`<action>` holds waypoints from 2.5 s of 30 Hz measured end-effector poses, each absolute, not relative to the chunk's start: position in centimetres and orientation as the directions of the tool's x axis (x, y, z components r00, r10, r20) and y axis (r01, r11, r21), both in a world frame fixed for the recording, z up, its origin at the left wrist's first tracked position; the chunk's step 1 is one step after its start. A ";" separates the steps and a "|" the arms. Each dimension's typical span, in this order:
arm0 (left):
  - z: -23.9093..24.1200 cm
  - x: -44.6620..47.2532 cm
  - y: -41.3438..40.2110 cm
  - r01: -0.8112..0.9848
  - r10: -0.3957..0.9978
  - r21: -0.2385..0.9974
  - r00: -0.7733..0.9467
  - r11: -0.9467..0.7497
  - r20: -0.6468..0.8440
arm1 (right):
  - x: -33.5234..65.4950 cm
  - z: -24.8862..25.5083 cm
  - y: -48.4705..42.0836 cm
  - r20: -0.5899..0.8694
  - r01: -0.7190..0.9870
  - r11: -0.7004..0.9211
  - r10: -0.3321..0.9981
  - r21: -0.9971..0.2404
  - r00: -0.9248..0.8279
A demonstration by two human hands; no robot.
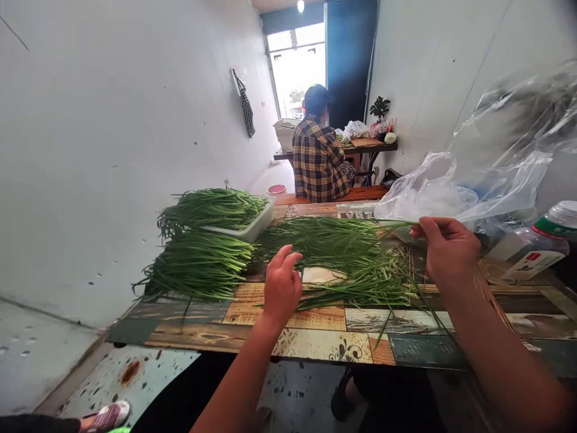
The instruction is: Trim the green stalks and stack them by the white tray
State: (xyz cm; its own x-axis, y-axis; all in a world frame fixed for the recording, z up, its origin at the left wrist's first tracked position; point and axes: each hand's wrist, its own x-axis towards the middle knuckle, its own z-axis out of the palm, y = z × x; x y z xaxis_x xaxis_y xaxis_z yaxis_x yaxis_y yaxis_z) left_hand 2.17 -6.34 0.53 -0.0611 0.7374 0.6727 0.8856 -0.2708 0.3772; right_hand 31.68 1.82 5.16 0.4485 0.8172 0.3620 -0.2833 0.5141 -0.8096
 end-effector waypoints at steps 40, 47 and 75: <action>3.7 4.7 -6.3 0.681 0.750 0.686 -0.306 -0.257 0.586 | 25.8 15.0 1.6 0.268 -0.562 0.358 0.933 -0.746 0.240; 6.7 4.6 -7.9 0.793 0.524 0.488 -0.258 -0.365 0.812 | 25.0 13.1 1.6 0.442 -0.340 0.427 0.896 -0.838 0.035; 13.5 6.2 -7.6 0.421 0.891 0.810 -0.009 -0.408 0.453 | 23.3 12.0 -1.0 0.416 -0.239 0.350 0.839 -0.906 -0.352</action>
